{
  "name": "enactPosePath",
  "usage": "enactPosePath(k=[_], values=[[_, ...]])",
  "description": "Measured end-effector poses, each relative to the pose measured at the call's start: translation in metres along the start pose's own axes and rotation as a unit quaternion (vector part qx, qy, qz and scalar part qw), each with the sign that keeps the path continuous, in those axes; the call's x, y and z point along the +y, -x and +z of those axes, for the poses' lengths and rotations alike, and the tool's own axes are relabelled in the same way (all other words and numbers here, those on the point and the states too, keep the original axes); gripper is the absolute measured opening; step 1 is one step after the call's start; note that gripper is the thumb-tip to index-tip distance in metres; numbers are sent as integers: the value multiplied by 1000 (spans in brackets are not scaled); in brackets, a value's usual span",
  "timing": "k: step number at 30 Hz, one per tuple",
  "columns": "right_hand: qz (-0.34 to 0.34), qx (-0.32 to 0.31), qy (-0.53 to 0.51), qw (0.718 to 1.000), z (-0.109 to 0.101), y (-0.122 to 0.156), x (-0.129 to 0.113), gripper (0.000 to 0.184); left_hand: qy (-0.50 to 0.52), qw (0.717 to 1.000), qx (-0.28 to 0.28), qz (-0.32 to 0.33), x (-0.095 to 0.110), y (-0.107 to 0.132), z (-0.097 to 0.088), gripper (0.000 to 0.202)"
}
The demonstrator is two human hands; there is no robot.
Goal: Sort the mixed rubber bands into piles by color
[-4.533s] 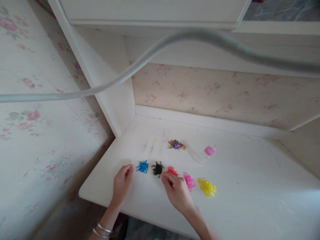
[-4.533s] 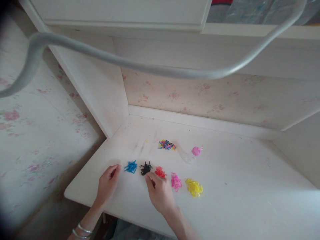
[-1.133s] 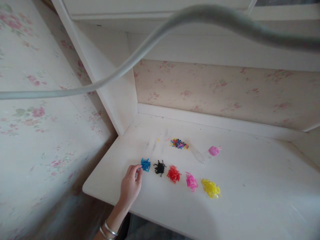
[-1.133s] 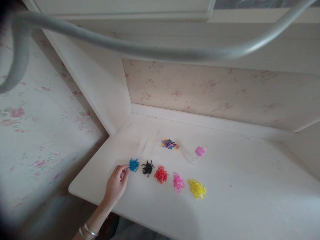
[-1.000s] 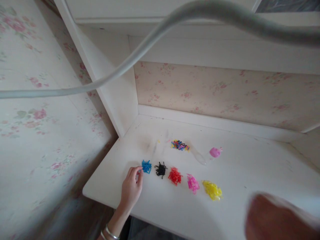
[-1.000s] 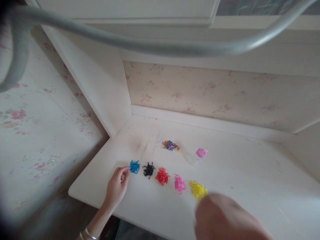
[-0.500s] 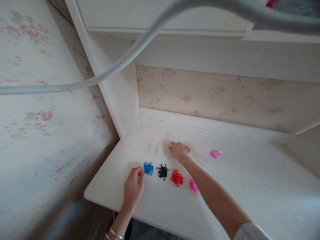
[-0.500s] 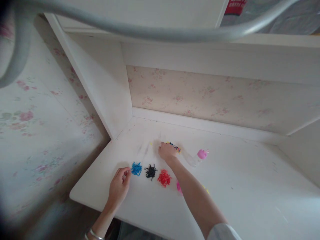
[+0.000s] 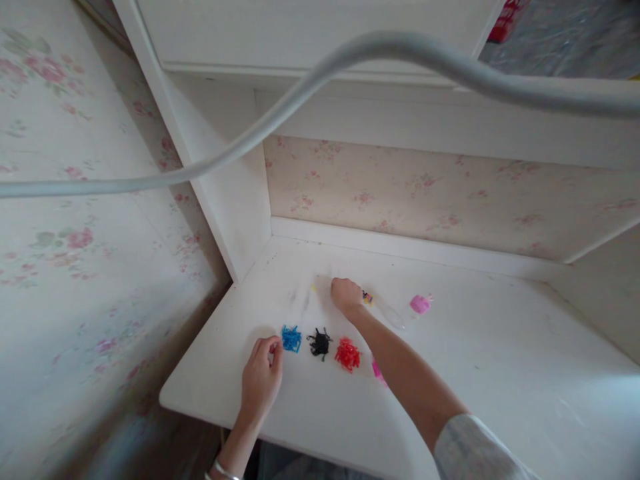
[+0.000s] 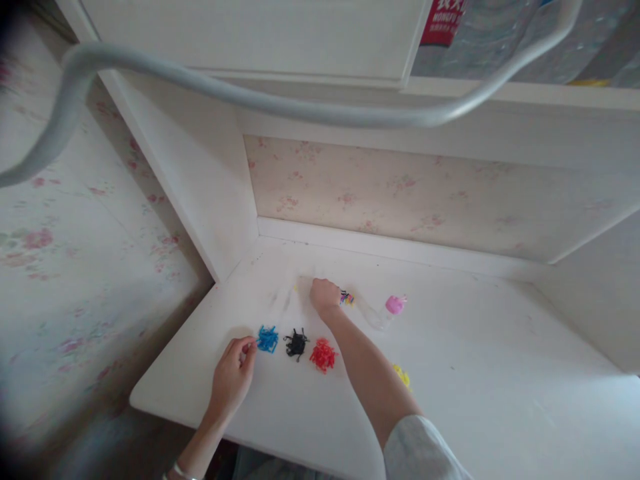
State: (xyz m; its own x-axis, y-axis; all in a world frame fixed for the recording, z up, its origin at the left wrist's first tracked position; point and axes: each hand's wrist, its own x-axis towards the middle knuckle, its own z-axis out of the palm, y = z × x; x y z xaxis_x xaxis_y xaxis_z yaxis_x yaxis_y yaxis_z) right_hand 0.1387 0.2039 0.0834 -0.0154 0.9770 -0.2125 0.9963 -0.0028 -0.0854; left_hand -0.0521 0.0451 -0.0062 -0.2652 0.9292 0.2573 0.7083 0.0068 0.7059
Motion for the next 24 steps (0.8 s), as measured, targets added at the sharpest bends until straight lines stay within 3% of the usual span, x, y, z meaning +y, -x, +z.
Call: enactPosePath(k=[4,7,9,12,14,19,24], values=[[-26,61,-57,996,-10,23,16,38,-2,1000,-3,-2,1,0,-1,28],[-40,95,-99,990,-9,61,42,43,-9,1000,-7,1,3,1,-2,28],[-41,105,-132,985,-1,91,65,47,-16,1000,-9,3,4,1,-2,28],[-10,112,-287,951,20,134,101,51,-25,1000,-12,5,4,1,-2,29],[10,109,-335,936,36,153,121,46,-29,999,-14,3,3,1,-1,29],[29,119,-323,938,66,172,142,36,-41,999,-10,8,5,1,0,28],[47,127,-306,942,70,175,149,38,-31,999,4,15,5,4,-1,29]])
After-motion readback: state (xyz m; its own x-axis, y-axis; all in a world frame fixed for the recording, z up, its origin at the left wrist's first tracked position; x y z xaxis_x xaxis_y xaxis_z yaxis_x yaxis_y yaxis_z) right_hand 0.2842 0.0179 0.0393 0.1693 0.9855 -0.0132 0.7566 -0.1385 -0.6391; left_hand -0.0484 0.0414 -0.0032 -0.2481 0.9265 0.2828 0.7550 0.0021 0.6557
